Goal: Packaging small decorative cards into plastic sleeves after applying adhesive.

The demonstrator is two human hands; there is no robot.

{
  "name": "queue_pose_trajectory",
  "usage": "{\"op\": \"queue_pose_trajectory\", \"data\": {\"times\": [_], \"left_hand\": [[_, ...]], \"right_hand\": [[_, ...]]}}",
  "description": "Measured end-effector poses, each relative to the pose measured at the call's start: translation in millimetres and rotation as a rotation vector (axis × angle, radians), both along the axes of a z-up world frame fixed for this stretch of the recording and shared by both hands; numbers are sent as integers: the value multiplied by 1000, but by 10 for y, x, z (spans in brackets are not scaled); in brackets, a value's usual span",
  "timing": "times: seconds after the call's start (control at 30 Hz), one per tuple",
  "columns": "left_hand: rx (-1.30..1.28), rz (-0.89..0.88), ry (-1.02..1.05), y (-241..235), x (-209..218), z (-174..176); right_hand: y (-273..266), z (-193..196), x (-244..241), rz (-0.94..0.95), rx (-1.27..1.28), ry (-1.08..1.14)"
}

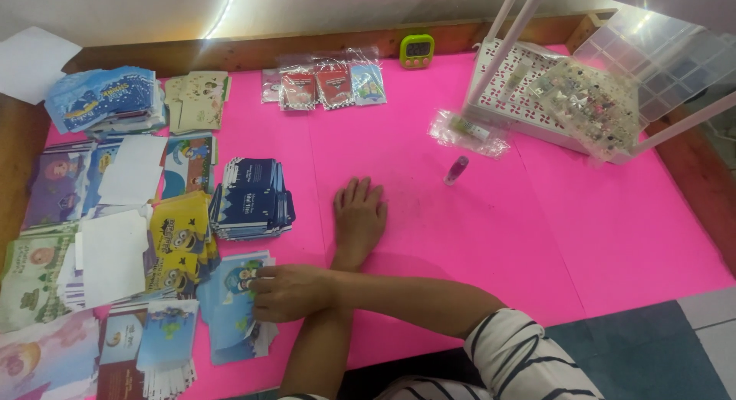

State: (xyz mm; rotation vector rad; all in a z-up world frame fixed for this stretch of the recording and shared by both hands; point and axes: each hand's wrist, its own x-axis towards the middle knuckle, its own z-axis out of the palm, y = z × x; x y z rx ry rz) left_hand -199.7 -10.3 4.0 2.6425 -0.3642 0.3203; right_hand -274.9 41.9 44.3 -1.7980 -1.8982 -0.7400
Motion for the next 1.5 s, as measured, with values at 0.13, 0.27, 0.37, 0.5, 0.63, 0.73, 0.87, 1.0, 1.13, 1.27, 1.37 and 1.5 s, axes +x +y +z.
{"op": "queue_pose_trajectory", "data": {"times": [0.13,0.27,0.37,0.5,0.63,0.73,0.87,1.0,1.13,1.27,1.37,1.5], "left_hand": [[-1,-7,-35,10,-16,29],[12,28,-134,-32,61,-221],[-140,54,-111,56,157,-250],[-376,78,-69,222,250,-256],[-742,133,81,361,138,162],[-786,164,193,317,55,289],[-503,127,173,241,15,315],[-410,112,89,246,54,230],[-447,50,72,263,2,347],[-543,113,271,270,-19,434],[-551,105,290,273,-10,443],[-585,119,376,221,-53,484]], "right_hand": [[-67,101,69,-25,191,138],[-310,-8,175,-263,673,830],[-939,-240,509,-493,879,1097],[-1758,-65,621,-653,940,1528],[-2160,-35,677,-880,826,1557],[-2263,-30,698,-909,767,1553],[-2337,71,642,-801,609,1615],[-2383,75,589,-769,600,1601],[-2331,161,549,-718,584,1423],[-2372,63,584,-677,647,1500],[-2443,-122,659,-881,576,1485],[-2393,-158,660,-975,548,1437]]}}
